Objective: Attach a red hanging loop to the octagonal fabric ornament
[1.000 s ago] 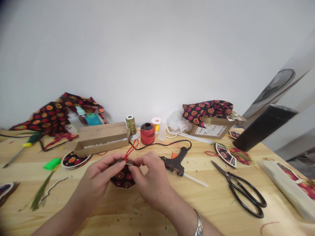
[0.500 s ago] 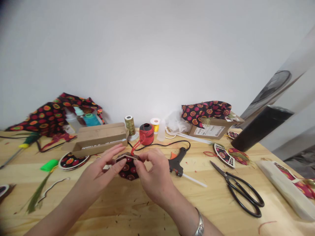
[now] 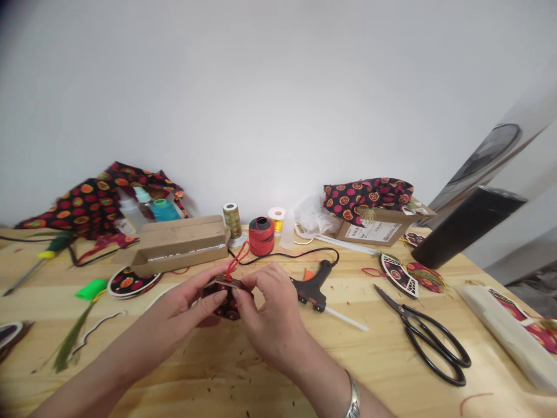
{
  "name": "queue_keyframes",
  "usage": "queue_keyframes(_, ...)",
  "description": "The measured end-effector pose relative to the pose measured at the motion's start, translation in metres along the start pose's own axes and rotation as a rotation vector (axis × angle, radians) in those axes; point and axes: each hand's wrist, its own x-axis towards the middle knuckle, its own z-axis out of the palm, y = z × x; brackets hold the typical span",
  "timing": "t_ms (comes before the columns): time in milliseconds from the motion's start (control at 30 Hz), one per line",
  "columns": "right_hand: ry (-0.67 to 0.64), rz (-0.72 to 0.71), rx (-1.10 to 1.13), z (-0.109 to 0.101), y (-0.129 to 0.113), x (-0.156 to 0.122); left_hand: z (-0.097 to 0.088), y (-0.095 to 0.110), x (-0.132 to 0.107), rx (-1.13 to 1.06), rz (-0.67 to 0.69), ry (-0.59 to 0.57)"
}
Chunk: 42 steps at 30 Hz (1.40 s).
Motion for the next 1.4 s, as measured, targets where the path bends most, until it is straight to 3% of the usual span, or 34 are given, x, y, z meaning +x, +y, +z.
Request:
queue_keyframes(200, 0.01, -0.026, 0.008, 0.0, 0.001, 0.0, -0.002, 0.007, -0.001, -0.239, -0.113, -0.116)
queue_keyframes(333, 0.016, -0.057, 0.022, 0.001, 0.0, -0.001, -0.002, 0.007, 0.002, -0.326, -0.13, -0.072)
queue_keyframes(500, 0.006, -0.082, 0.028, 0.002, -0.002, -0.001, 0.0, 0.008, 0.003, -0.256, -0.068, -0.002)
queue_keyframes(1400, -0.001, -0.098, 0.03, 0.005, -0.001, -0.005, 0.006, 0.001, 0.002, -0.584, -0.071, 0.012)
